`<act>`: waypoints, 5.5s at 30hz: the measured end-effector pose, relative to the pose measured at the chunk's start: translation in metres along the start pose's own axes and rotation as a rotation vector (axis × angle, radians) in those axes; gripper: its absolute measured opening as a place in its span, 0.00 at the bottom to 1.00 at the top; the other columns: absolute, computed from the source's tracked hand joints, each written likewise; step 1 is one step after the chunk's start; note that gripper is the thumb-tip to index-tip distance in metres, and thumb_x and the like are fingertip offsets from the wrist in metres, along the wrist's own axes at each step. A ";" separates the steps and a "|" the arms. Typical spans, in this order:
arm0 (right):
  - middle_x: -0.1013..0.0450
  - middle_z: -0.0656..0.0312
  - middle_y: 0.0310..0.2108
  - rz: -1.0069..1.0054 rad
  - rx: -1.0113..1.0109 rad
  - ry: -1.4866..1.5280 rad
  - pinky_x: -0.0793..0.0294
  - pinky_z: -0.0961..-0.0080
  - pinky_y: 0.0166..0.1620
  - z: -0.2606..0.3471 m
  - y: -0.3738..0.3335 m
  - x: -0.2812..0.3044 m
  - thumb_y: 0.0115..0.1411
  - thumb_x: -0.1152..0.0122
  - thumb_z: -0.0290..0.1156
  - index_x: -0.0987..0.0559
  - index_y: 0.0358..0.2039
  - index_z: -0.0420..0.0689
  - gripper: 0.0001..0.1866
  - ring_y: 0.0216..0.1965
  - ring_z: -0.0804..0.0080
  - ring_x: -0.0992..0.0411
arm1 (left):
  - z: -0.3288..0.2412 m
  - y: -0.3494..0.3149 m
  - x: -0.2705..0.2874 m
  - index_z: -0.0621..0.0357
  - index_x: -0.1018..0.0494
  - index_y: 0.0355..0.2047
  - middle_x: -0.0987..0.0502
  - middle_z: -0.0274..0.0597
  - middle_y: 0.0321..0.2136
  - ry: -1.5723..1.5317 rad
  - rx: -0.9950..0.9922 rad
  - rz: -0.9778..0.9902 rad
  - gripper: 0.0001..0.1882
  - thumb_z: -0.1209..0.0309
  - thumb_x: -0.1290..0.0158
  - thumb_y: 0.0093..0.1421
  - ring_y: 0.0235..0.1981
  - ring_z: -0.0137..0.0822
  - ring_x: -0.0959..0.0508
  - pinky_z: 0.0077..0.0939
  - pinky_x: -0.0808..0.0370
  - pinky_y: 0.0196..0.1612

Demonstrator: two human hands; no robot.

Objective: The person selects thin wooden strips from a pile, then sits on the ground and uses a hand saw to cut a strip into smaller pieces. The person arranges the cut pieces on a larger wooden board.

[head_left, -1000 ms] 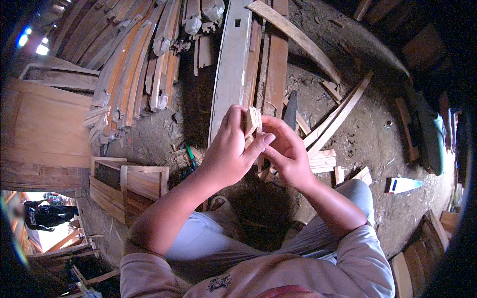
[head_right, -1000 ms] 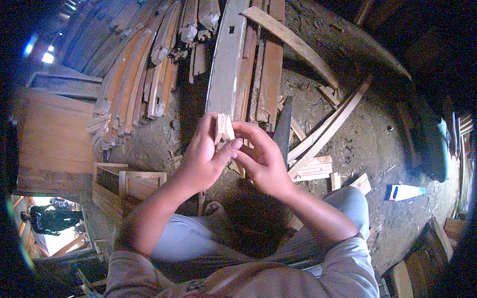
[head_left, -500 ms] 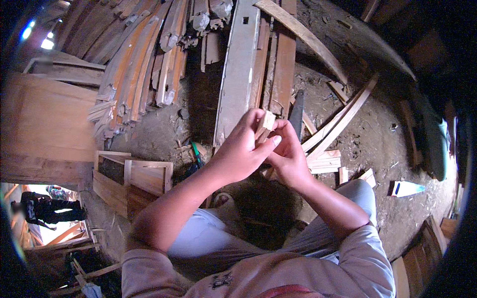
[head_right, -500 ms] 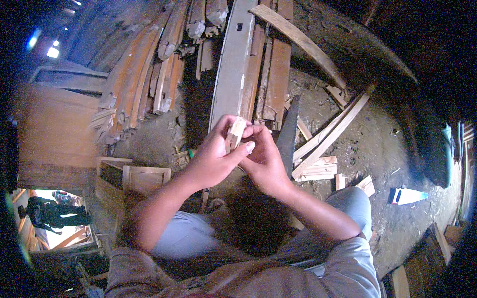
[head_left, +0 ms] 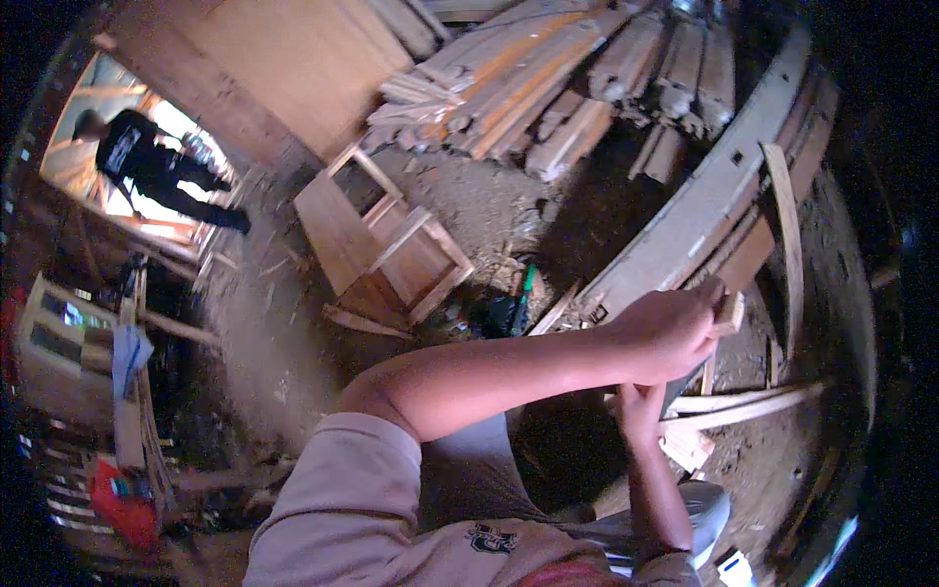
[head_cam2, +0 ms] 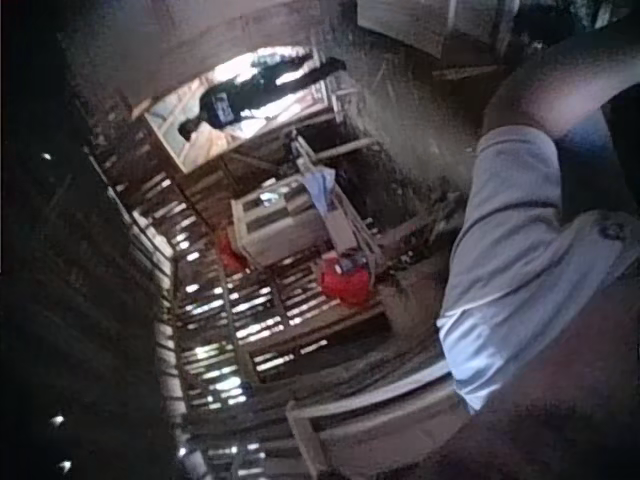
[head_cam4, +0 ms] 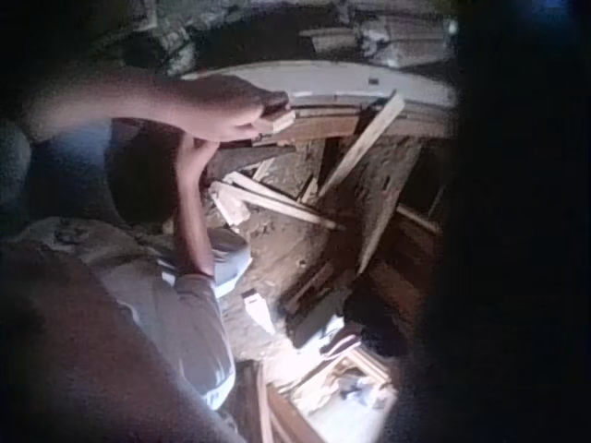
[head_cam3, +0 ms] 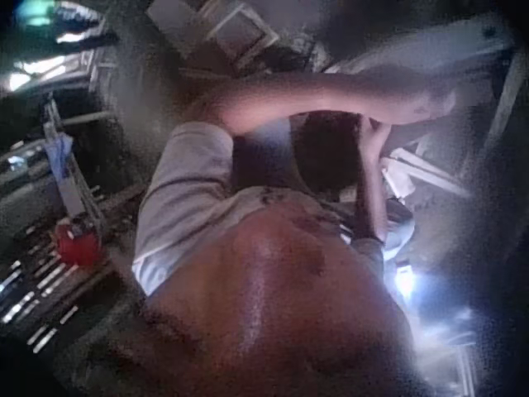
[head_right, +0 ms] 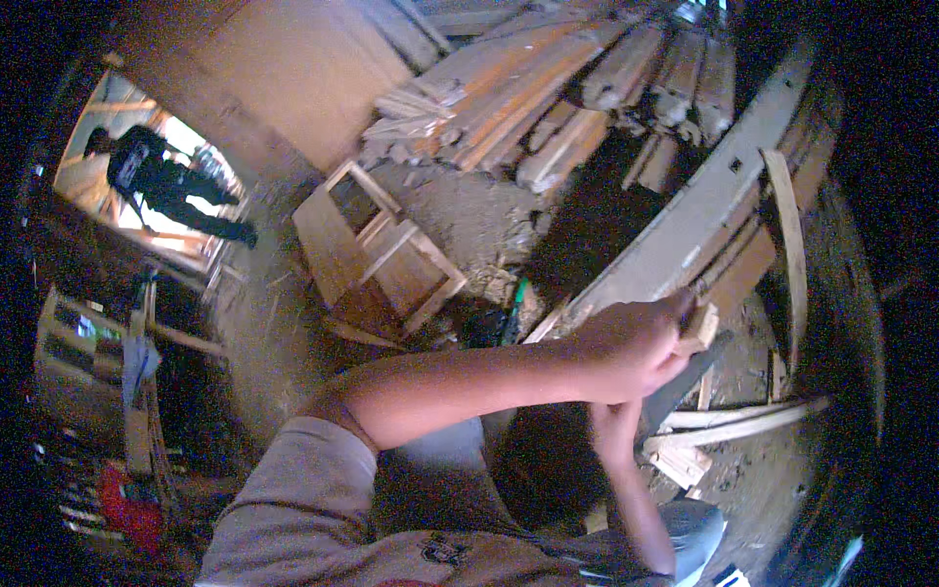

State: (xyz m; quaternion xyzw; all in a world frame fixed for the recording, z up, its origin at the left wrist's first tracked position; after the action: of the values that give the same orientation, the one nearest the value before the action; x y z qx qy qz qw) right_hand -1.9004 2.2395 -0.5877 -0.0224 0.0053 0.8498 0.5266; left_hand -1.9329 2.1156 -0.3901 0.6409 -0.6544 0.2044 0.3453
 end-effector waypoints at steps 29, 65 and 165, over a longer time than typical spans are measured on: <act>0.18 0.51 0.35 -0.255 -0.465 -0.766 0.20 0.55 0.41 -0.086 0.115 0.050 0.53 0.32 0.57 0.14 0.36 0.46 0.26 0.38 0.52 0.18 | 0.087 -0.006 0.001 0.60 0.43 0.66 0.35 0.49 0.64 0.005 0.208 0.213 0.24 0.70 0.53 0.72 0.64 0.44 0.32 0.39 0.37 0.66; 0.39 0.21 0.58 -0.899 -0.969 -0.758 0.27 0.52 0.57 -0.204 -0.299 0.318 0.53 0.28 0.55 0.63 0.72 0.33 0.66 0.56 0.34 0.30 | 0.108 -0.049 -0.495 0.61 0.45 0.70 0.39 0.65 0.66 0.609 -0.328 0.555 0.36 0.76 0.51 0.59 0.73 0.63 0.54 0.58 0.63 0.74; 0.25 0.60 0.49 1.227 -0.707 -0.280 0.28 0.71 0.54 0.042 0.442 -0.526 0.55 0.30 0.27 0.25 0.55 0.37 0.27 0.49 0.70 0.26 | 0.475 -0.341 0.296 0.71 0.54 0.70 0.43 0.67 0.63 0.582 1.150 -1.172 0.62 0.50 0.30 0.47 0.63 0.64 0.42 0.53 0.43 0.67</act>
State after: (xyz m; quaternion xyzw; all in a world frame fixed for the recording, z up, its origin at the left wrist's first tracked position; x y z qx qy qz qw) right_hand -2.0641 1.5730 -0.5289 -0.0753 -0.3259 0.9382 -0.0886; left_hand -1.6710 1.5393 -0.5602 0.8716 0.1000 0.4484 0.1712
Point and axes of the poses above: each hand's wrist, its own y-axis towards the middle knuckle, its own x-axis out of the back of the hand, z = x × y, the point moved 1 cm from there along y, towards the middle knuckle
